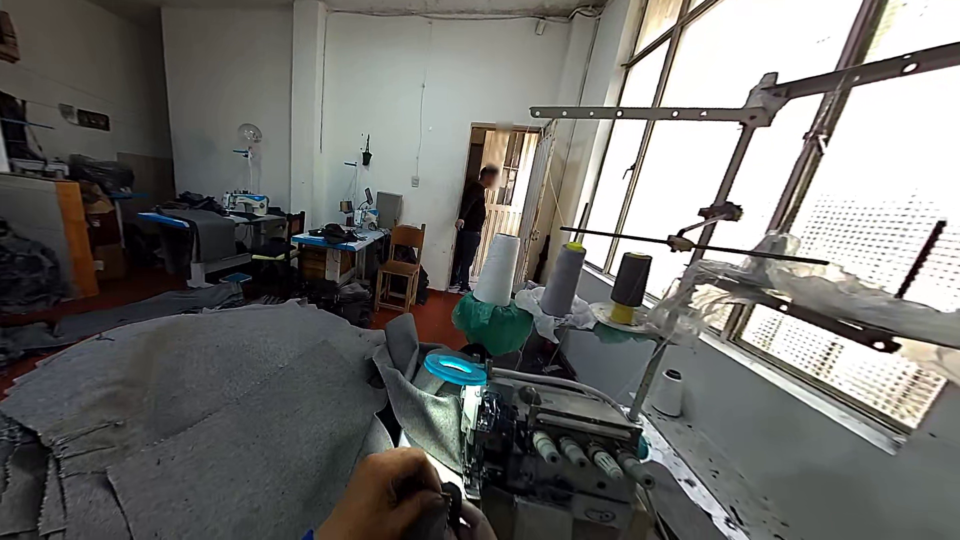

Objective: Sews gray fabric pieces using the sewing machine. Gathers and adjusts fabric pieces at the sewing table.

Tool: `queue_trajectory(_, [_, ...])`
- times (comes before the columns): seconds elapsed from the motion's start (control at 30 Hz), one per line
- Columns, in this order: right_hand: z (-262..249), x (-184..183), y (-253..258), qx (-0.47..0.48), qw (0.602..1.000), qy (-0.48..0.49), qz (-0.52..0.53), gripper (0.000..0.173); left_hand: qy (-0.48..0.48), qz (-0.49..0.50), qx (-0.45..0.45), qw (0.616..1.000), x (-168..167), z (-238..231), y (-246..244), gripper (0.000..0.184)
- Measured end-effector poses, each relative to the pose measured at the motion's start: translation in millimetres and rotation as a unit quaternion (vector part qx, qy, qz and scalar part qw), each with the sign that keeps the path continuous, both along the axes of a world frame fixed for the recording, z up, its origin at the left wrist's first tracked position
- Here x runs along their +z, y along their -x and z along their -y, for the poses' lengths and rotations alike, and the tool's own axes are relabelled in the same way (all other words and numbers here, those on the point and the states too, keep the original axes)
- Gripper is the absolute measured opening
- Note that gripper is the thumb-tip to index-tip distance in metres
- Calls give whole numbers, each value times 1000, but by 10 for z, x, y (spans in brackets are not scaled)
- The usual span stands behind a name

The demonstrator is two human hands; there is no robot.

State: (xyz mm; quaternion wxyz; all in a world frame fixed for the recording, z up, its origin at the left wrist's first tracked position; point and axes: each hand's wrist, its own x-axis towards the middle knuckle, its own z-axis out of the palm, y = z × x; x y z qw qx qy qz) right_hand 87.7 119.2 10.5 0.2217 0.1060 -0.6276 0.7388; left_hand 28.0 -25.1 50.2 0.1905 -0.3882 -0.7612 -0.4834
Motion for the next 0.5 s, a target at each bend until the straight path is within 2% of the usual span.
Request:
queue_trajectory(0.17, [-89,65,-26,-13,999,-24,29,30,-13,7,-10,1000,56,-101,23,13])
queue_trajectory(0.4, [-46,7,54,6,997,78,17,29,-54,82,6,995,41,-122,-17,11])
queue_trajectory(0.5, [-55,-32,22,-9,999,27,23,23,-53,65,28,996,42,-95,-13,11])
